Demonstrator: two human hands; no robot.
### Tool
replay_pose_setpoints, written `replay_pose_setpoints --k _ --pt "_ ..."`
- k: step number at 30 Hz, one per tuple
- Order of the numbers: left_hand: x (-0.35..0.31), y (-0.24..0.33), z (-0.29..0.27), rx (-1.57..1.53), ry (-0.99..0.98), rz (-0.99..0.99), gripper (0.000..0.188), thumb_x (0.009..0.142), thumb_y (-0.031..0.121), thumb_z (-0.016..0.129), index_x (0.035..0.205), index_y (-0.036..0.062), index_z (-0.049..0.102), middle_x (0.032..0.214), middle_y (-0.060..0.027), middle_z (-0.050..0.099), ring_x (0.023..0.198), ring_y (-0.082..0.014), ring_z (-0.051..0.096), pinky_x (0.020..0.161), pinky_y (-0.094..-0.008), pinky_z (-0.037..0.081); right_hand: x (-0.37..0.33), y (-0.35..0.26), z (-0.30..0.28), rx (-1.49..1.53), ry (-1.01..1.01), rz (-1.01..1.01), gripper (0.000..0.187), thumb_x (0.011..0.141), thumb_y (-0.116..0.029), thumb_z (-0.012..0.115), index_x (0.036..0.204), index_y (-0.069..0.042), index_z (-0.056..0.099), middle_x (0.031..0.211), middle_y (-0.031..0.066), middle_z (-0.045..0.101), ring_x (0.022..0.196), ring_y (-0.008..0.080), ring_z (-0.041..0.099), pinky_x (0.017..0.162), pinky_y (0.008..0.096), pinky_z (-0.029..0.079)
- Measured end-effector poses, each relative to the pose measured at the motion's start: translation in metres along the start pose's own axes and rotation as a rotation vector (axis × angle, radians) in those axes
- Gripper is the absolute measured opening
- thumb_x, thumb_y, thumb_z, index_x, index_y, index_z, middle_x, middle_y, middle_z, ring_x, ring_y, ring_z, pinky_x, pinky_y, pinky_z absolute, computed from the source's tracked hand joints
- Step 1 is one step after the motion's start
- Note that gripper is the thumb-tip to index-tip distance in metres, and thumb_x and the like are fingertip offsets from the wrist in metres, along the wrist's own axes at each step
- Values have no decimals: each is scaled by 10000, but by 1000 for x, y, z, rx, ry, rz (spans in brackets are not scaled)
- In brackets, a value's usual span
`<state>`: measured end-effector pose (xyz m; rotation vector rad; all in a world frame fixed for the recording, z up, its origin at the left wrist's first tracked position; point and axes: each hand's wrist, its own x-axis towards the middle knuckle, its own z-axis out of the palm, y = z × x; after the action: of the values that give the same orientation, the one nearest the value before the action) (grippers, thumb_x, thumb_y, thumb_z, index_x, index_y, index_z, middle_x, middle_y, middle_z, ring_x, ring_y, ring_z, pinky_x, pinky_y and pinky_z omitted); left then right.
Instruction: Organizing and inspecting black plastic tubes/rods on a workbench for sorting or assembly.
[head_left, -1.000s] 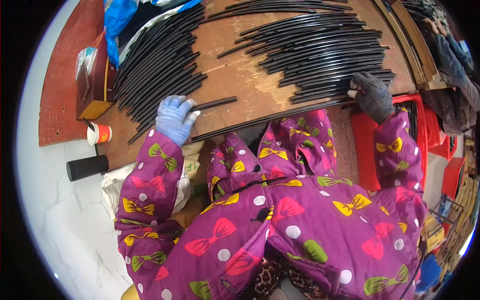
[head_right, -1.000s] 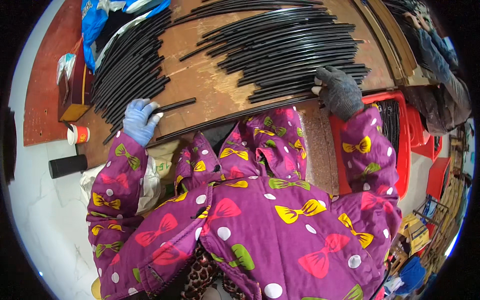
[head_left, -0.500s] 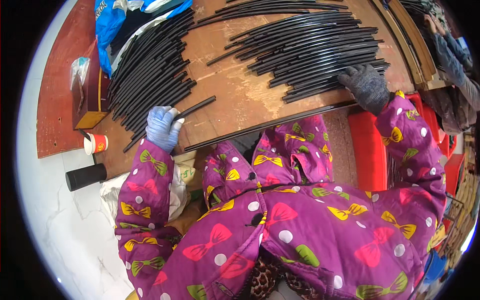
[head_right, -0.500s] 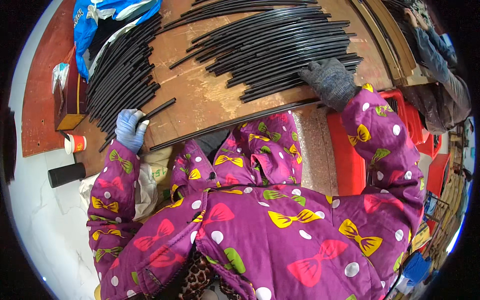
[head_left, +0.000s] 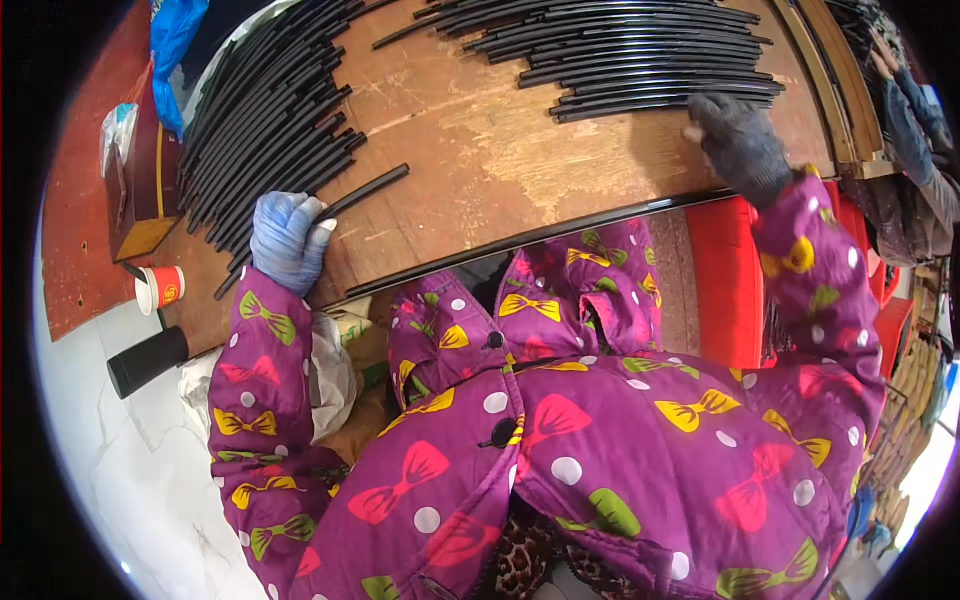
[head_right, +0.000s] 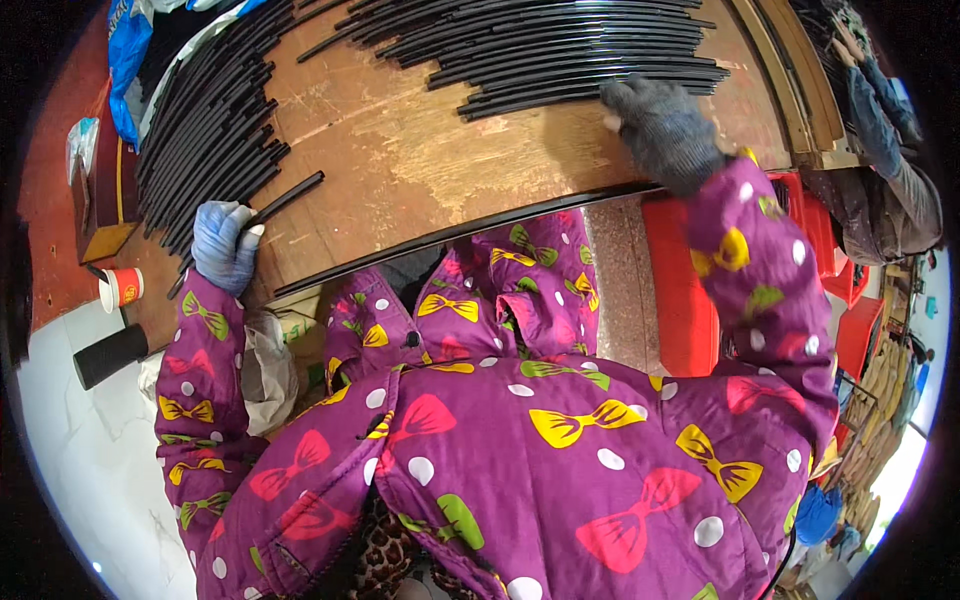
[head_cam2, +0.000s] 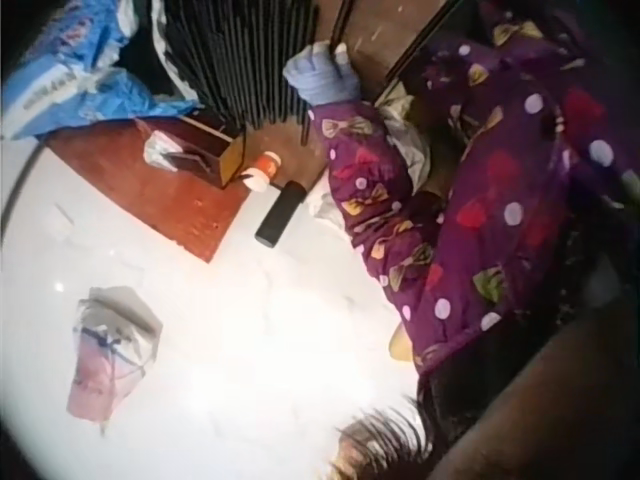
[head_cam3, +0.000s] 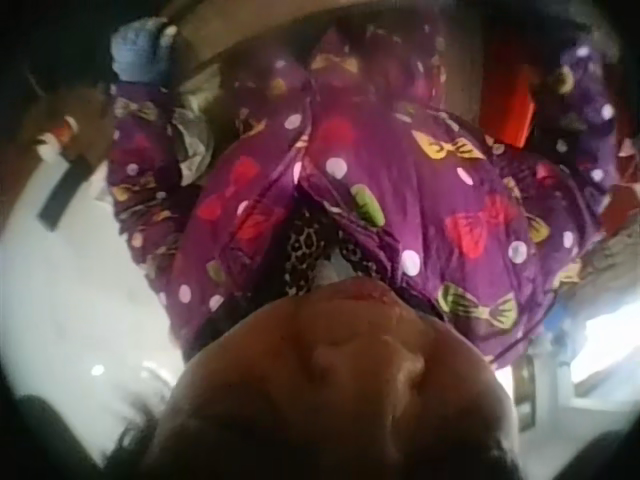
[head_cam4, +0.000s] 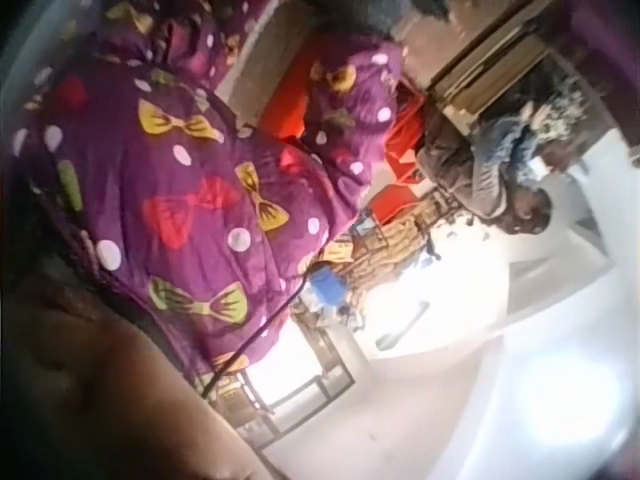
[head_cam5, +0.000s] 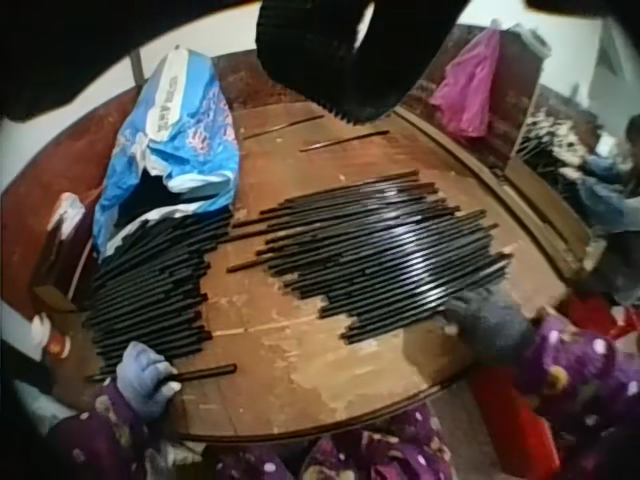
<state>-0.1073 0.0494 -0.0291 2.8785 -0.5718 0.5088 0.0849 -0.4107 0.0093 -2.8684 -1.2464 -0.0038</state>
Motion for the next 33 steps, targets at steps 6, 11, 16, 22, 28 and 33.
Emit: replay_pose_setpoints --k 6,11,16,22,28,33 --pt "7 6 1 52 -24 -50 229 731 239 633 882 78 568 865 -82 555 820 -285 527 750 -388 415 -33 -39 -16 368 -166 -30 212 767 -198 629 858 -23 550 774 173 545 724 365 554 629 432 436" --pt "9 34 -10 4 -43 -186 228 730 185 651 895 60 557 881 -101 567 821 -306 551 711 -386 455 -33 -37 -15 470 -177 7 209 743 -174 651 843 -18 555 753 159 543 697 360 554 616 421 440" --pt "15 63 -14 -275 -74 -268 202 755 66 631 931 37 535 841 -107 554 727 -267 569 673 -311 467 -13 -17 -10 -13 154 61 211 746 -155 627 918 -59 552 892 114 562 875 311 547 740 418 421" --pt "24 73 -8 -484 -180 -552 131 777 22 617 897 12 565 796 -66 546 712 -144 558 655 -256 452 -2 6 13 -129 55 105 295 725 -155 614 1002 -88 539 1002 106 552 971 319 507 806 443 409" --pt "24 75 -10 -600 -197 -639 130 770 -8 614 900 -20 608 807 -62 555 736 -138 561 662 -239 448 11 -11 -12 -166 -101 -18 416 660 -62 585 1074 -81 542 1042 145 535 991 328 498 843 421 406" --pt "28 76 -8 -640 -231 -627 130 767 -12 625 895 -24 600 822 -58 567 751 -129 565 702 -234 449 6 -15 -9 -108 9 -163 414 646 -30 579 1057 -68 541 1009 147 534 980 330 501 809 427 420"
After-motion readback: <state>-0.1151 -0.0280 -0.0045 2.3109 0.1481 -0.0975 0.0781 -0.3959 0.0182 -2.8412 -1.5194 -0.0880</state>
